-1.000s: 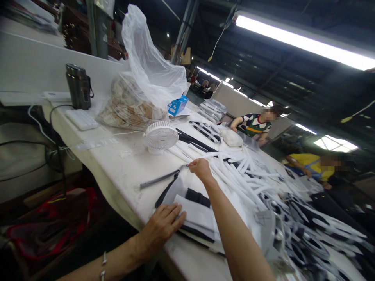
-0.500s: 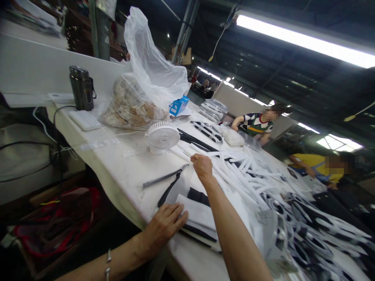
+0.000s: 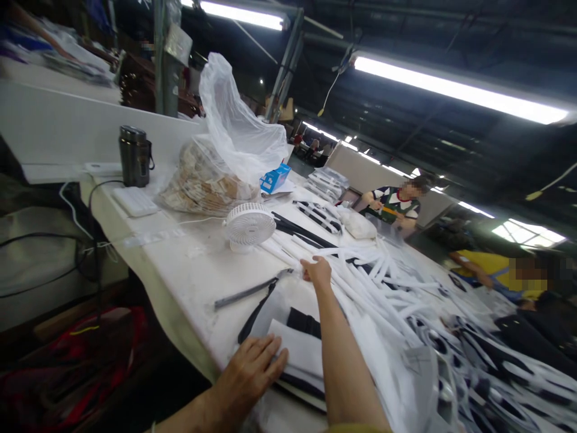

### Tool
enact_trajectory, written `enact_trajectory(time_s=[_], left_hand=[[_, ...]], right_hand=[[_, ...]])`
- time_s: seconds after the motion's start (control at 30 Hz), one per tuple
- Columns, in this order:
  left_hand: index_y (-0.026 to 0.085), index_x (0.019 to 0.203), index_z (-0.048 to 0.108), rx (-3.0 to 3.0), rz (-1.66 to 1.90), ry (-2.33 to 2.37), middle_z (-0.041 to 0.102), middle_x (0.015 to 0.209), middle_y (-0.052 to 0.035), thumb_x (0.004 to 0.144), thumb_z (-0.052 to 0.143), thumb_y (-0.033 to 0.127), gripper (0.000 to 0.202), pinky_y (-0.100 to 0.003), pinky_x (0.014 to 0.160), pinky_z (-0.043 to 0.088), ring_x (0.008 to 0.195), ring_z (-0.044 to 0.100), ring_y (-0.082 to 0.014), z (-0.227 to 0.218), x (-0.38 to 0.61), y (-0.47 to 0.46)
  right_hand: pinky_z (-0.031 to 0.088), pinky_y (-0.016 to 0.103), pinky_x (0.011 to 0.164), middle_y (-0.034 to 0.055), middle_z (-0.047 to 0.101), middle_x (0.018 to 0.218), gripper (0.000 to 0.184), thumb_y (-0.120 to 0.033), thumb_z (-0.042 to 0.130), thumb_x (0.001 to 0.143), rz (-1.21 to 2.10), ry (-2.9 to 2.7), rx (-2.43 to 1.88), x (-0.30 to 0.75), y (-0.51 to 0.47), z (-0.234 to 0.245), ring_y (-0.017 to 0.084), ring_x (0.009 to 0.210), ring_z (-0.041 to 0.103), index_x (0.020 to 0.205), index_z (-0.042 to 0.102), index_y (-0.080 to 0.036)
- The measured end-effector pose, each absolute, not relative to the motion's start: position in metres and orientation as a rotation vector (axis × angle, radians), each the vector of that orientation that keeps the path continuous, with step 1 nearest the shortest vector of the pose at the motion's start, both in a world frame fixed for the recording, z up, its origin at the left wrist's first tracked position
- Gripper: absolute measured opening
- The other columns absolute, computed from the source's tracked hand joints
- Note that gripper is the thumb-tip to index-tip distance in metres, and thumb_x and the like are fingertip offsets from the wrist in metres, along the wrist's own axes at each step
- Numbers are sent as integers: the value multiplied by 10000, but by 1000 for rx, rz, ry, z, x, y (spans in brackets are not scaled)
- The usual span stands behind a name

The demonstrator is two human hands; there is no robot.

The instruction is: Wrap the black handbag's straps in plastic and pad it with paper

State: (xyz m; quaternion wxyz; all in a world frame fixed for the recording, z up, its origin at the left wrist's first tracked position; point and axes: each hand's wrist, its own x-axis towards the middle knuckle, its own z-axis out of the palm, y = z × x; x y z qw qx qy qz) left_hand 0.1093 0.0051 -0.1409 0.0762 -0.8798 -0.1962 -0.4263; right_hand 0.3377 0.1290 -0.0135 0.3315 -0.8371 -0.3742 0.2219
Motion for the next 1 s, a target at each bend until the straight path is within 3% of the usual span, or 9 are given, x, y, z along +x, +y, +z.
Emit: enact_trajectory(time_s=[0.13, 0.27, 0.43, 0.57, 0.83, 1.0], left_hand=[[186, 1209, 582, -2660, -1279, -600, 647, 1176, -97, 1009, 420, 214, 260, -376, 908, 414, 1096, 594, -234, -139, 107, 4], [190, 1217, 584, -2676, -1265, -578, 645, 1192, -98, 1014, 407, 216, 271, -380, 922, 401, 1109, 591, -236, -136, 105, 5], [183, 1186, 606, -2648, -1373, -580, 659, 1169, -79, 1027, 329, 179, 320, -377, 917, 388, 1099, 592, -230, -132, 106, 6], [184, 1200, 598, -2659, -1339, -586, 653, 1176, -87, 1018, 360, 174, 300, -379, 917, 393, 1105, 590, -232, -133, 106, 6], [185, 1184, 606, -2638, -1356, -590, 657, 1160, -86, 1020, 341, 174, 312, -366, 901, 410, 1089, 588, -223, -131, 105, 5], [188, 1174, 621, -2595, -1411, -571, 657, 1147, -92, 1023, 303, 161, 353, -361, 904, 421, 1105, 576, -218, -132, 105, 7]], right_hand=[[583, 322, 677, 156, 712, 994, 417, -454, 684, 844, 902, -964, -2157, 355, 105, -22, 210, 814, 707, 1082, 619, -118], [564, 305, 676, 106, 721, 947, 397, -439, 787, 731, 1128, -1067, -2121, 354, 82, -36, 188, 787, 690, 977, 668, -152], [452, 253, 575, 24, 677, 739, 363, -323, 798, 691, 1035, -1233, -2196, 335, 81, -62, 155, 653, 616, 989, 670, -160], [404, 254, 607, -20, 633, 699, 359, -161, 833, 570, 799, -1366, -2282, 323, 86, -76, 159, 686, 583, 878, 648, -179], [434, 255, 618, -56, 583, 638, 120, -137, 735, 728, 690, -1430, -2307, 320, 86, -85, 120, 617, 555, 742, 619, -162], [455, 256, 618, -55, 581, 614, 195, -218, 725, 797, 631, -1340, -2277, 317, 82, -83, 113, 595, 557, 674, 584, -167]])
